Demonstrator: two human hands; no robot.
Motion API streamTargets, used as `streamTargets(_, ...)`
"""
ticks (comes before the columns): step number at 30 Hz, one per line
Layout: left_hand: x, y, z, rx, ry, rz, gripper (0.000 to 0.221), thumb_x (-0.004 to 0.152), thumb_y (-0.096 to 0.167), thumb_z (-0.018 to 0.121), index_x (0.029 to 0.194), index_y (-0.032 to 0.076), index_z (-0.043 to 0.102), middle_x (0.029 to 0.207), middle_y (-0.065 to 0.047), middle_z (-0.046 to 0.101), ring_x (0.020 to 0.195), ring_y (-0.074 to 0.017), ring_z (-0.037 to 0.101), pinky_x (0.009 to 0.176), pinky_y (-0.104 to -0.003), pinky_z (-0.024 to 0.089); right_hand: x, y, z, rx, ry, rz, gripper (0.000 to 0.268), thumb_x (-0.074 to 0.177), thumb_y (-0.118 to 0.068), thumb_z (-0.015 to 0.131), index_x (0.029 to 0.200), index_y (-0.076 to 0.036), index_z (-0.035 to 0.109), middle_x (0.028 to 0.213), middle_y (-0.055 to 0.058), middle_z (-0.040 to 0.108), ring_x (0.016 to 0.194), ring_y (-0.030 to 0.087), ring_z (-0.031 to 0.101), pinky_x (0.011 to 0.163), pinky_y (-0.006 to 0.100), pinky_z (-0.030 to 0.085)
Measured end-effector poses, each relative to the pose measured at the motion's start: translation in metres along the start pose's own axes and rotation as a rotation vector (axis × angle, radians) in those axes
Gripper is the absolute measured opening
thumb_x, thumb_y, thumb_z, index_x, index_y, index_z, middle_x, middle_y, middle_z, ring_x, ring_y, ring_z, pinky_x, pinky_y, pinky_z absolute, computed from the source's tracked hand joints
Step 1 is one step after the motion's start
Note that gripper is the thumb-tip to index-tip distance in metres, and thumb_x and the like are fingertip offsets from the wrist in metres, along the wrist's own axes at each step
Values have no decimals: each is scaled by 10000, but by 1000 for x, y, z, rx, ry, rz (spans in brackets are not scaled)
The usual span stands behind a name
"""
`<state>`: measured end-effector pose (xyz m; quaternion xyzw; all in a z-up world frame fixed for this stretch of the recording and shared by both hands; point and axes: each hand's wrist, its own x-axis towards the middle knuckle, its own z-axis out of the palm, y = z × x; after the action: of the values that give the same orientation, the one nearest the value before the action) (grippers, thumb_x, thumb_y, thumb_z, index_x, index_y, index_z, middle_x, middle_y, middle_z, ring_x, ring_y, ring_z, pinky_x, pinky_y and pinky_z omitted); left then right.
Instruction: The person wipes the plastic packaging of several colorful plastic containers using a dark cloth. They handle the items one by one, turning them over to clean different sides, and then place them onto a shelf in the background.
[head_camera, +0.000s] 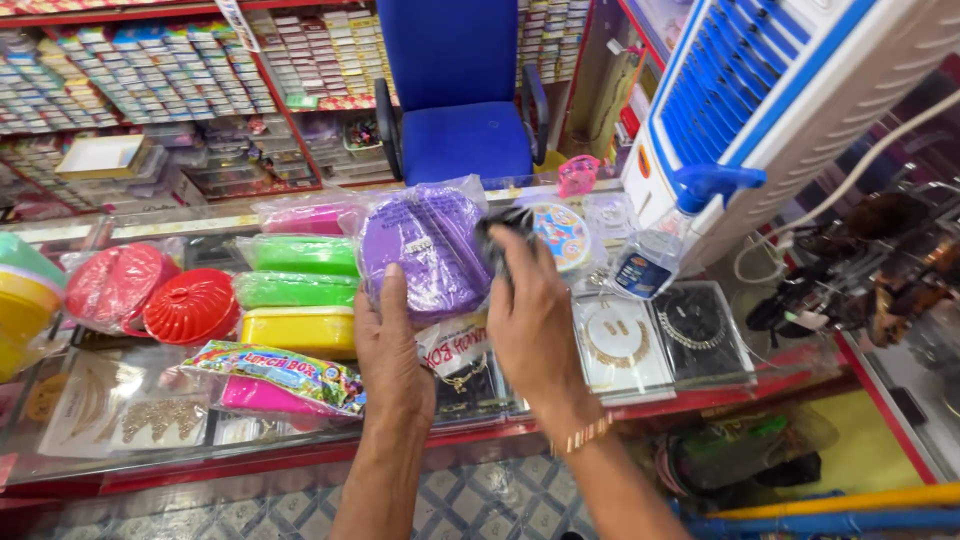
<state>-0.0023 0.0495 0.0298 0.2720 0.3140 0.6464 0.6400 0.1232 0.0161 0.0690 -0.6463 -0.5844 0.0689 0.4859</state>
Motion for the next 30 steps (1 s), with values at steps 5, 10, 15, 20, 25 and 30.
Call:
streamTargets(5, 5, 3, 2, 46, -11, -12, 380, 1029, 291, 608, 1293, 25, 547, 1112, -80, 677, 937, -147, 668, 773, -331, 577, -23, 10, 28, -175, 118, -444, 417, 840, 35, 611, 1245, -54, 565, 1347, 283, 562, 1234, 440, 573, 1047, 490, 470)
streamTargets(10, 9, 3, -1, 313, -86, 25, 423, 972, 249, 627, 1338, 56, 540, 1144, -74, 692, 967, -119, 683, 811, -268, 595, 33, 37, 24, 36, 110, -129, 419, 904, 97, 524, 1316, 26, 507, 1260, 253, 612, 1196, 418, 618, 1041, 485, 496)
streamTargets(15, 18, -15, -9, 634, -124, 44, 499, 955, 227, 670, 1389, 30, 524, 1126, -133, 684, 897, -170, 669, 700, -324, 556, 32, 14, 36, 160, 26, -52, 312, 929, 61, 563, 1234, 0, 528, 1162, 215, 638, 1122, 390, 650, 986, 477, 516)
streamTargets(20, 29, -16, -37, 1064, -236, 54, 442, 962, 269, 660, 1299, -17, 634, 1121, -127, 757, 948, -152, 747, 763, -324, 615, 6, -5, 44, 166, -154, -572, 364, 837, 32, 614, 1191, -45, 579, 1278, 250, 605, 1223, 407, 612, 1079, 465, 487)
streamTargets(25, 15, -12, -34, 873, -304, 102, 591, 915, 211, 666, 1409, -44, 463, 1138, -164, 712, 937, -205, 727, 769, -335, 611, 36, 3, 23, 37, -204, -606, 416, 812, 48, 610, 1212, -66, 612, 1276, 220, 619, 1223, 391, 625, 1114, 509, 454)
streamTargets(30, -1, 11, -15, 858, -308, 55, 611, 891, 246, 684, 1409, -1, 473, 1143, -149, 709, 941, -174, 731, 755, -312, 623, 57, 12, 8, 22, -141, -246, 368, 894, 66, 575, 1239, -59, 612, 1164, 182, 648, 1129, 406, 636, 989, 458, 529)
